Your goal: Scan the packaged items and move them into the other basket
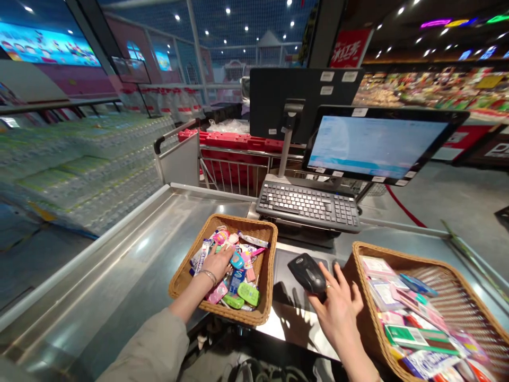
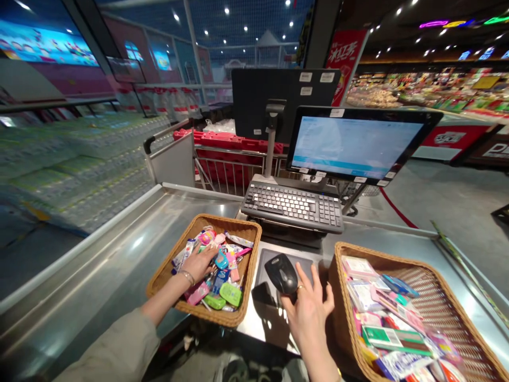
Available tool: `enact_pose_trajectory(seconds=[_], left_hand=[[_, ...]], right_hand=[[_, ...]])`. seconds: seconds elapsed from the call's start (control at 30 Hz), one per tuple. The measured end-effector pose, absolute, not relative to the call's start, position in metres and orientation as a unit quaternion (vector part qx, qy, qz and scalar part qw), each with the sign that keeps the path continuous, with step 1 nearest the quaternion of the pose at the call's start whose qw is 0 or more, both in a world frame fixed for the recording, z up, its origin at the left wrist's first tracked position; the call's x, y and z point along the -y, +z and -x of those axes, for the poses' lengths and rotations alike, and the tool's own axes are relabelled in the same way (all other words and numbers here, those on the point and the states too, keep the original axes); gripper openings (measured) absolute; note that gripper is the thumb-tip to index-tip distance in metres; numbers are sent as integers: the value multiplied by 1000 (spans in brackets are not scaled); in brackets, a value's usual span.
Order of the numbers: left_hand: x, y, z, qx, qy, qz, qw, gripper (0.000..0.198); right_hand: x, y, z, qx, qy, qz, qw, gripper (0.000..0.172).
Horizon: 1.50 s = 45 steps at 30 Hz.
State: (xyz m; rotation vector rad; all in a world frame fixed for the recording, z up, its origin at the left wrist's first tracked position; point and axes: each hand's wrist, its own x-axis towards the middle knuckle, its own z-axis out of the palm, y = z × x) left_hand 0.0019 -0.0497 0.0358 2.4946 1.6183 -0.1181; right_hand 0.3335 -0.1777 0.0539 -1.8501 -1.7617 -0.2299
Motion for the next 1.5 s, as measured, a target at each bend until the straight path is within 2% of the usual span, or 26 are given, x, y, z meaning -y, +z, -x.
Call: enact_pose_trajectory(seconds=[0.17,0.33,0.7,0.83,1.1,1.5], left_hand=[[46,34,-9,-530,-58,-840,103,49],[45,35,-24,-548,-91,-826,100,32],[35,25,-54,-626,-162,-756,103,54],[33,27,-51,-638,-172,-742,116,51],[41,39,-45,-646,-142,-743,100,28],[59,62,-21,-650,-9,-757,67,42]], right_hand=[[170,52,-332,669,-77,686,275,20],[165,52,-330,669,-74,691,263,21],[163,49,-331,653,-77,705,265,25],[161,47,-334,656,-67,704,263,24],[163,50,-334,657,-56,701,271,20],[169,52,-336,658,-57,695,286,17]])
